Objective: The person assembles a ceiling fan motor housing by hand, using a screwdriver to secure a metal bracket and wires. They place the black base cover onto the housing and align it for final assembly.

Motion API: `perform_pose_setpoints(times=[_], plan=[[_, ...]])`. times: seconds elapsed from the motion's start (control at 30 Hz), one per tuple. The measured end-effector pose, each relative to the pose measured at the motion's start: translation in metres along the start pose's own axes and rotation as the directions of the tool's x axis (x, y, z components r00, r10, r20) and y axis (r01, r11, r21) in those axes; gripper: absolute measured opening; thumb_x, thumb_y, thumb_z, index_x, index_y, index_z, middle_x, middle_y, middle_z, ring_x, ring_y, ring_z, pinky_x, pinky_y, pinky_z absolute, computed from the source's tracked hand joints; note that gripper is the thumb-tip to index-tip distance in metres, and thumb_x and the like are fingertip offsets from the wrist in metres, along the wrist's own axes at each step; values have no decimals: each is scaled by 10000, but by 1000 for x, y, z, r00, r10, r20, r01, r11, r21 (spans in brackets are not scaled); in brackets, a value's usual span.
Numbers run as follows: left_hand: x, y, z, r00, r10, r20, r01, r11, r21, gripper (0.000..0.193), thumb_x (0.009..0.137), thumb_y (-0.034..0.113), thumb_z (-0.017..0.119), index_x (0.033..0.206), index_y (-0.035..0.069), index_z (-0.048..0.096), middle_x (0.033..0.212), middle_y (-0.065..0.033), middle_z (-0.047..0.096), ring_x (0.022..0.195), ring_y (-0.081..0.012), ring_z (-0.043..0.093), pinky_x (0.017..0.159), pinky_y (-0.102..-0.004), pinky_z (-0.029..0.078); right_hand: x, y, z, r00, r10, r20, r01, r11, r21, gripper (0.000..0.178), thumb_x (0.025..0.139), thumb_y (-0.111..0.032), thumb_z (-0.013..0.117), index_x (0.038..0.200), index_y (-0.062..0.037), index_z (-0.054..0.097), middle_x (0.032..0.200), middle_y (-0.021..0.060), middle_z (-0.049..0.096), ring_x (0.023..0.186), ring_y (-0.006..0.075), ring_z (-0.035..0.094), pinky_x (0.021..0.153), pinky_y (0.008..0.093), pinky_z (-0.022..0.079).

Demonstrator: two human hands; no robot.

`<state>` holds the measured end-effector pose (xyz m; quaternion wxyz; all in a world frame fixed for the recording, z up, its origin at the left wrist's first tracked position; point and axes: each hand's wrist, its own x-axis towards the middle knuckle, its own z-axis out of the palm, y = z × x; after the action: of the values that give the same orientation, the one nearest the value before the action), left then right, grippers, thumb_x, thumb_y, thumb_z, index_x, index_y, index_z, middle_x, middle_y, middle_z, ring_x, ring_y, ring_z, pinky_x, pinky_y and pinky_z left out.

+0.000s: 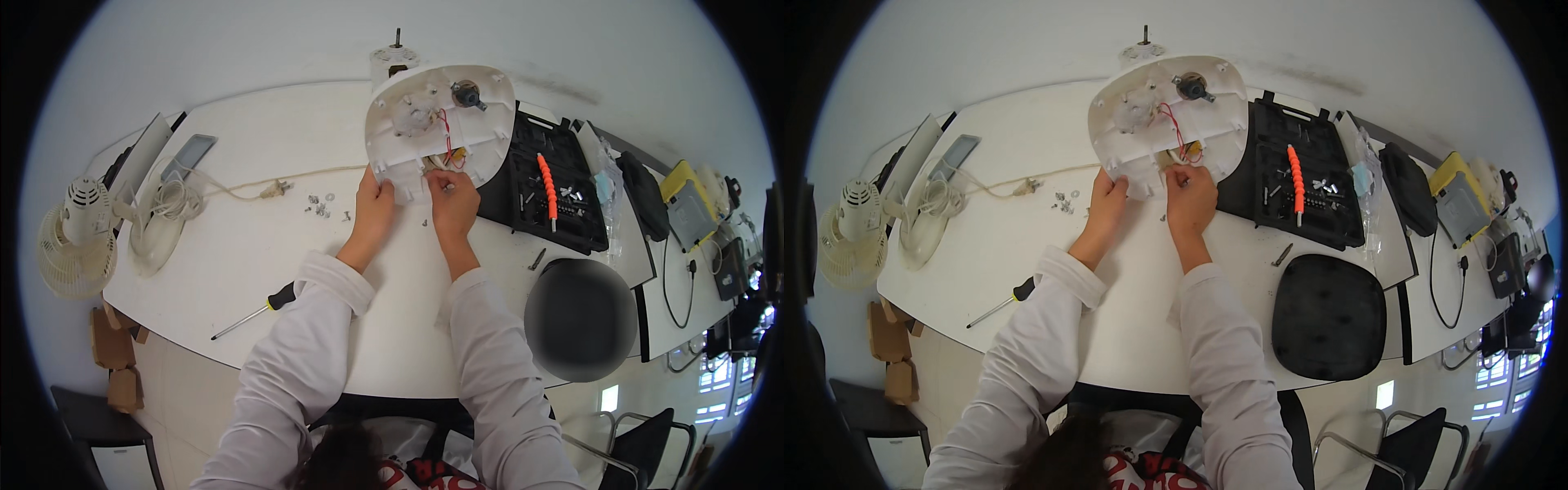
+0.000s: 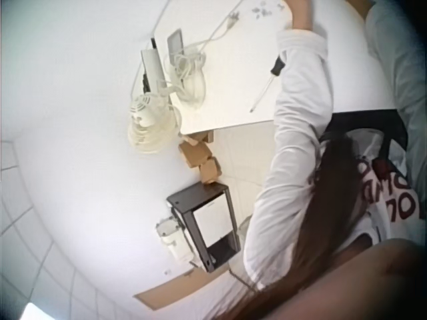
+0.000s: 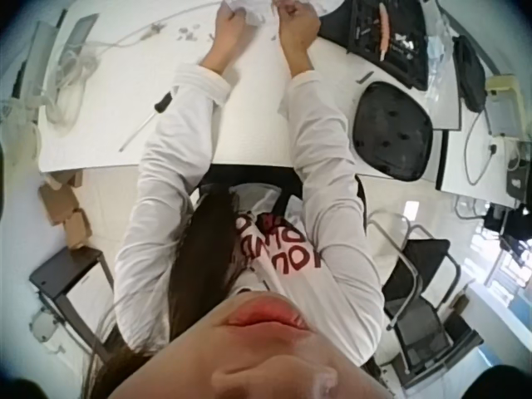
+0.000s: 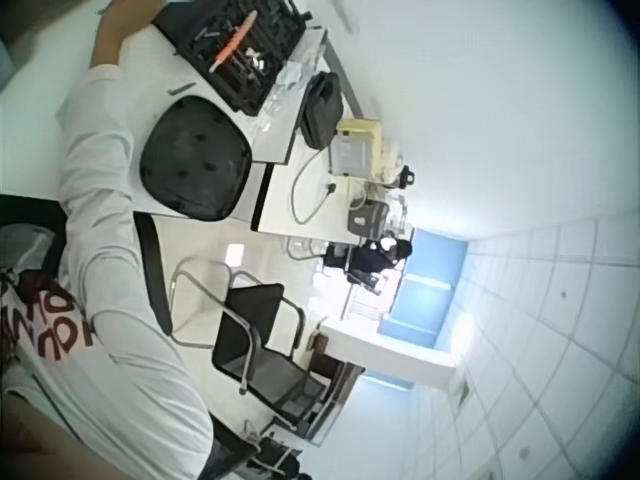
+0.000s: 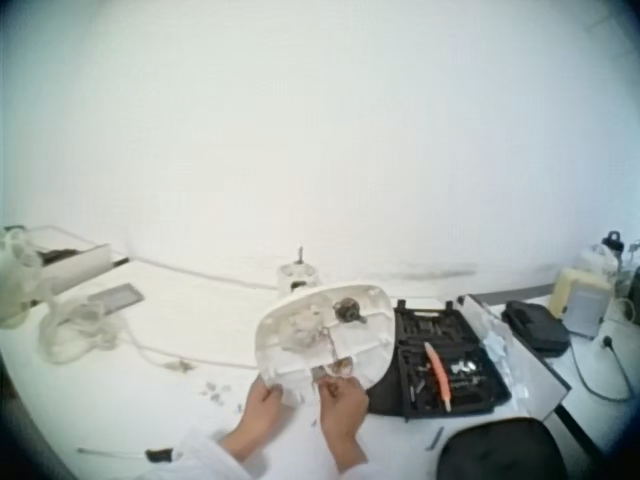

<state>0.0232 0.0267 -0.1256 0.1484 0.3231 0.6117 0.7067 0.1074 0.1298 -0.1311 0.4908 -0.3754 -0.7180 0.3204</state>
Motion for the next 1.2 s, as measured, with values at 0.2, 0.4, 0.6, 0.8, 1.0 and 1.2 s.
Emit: perform_pose_setpoints(times=[0.2,0.4,0.6,0.8,1.0,1.2], plan=[[-4,7,-5,1000,-28,9,28,1000,-6,407,934,8,392,1331,-14,479,1226,-164,611,1131,-230,572,1003,-327,409,0,-12,-2,986,164,43,-165,986,37,134,817,-194,752,870,-79,708,748,55,661,604,232,668,613,347,511],[3,-11,8,998,55,22,-52,994,-98,416,940,15,403,1349,-18,473,1262,-168,599,1190,-240,549,1041,-338,389,6,0,-2,982,189,15,-188,967,173,195,813,-170,767,839,-50,616,683,60,664,518,195,667,516,317,491],[3,-18,-2,999,17,40,-3,943,-332,278,986,54,437,1234,-24,533,1137,-84,630,1020,-155,573,935,-308,440,-4,10,5,1000,10,18,-13,981,196,186,784,-90,775,890,-11,644,796,130,703,690,249,710,637,335,544],[-4,11,4,990,-140,1,138,979,-151,290,1038,174,446,1253,3,541,1120,-45,621,945,-109,556,843,-261,450,-53,-41,-64,953,-83,292,90,996,-9,391,865,-119,683,1219,14,581,1157,197,639,1054,344,627,888,400,505],[-3,-3,3,998,-39,-40,27,967,-255,368,1064,291,431,1251,-6,542,1083,-47,638,949,-108,552,847,-269,458,-120,-77,-229,898,-257,358,374,873,-312,399,819,-47,707,1210,-51,624,1191,132,634,1092,315,603,918,397,493],[0,1,-1,988,-58,-142,38,990,-139,261,1043,178,399,1088,-8,577,1010,-111,643,907,-170,558,839,-303,445,-158,-56,-318,923,-1,385,288,666,-688,445,833,-90,686,1266,-44,591,1280,153,576,1236,374,511,1045,461,397]])
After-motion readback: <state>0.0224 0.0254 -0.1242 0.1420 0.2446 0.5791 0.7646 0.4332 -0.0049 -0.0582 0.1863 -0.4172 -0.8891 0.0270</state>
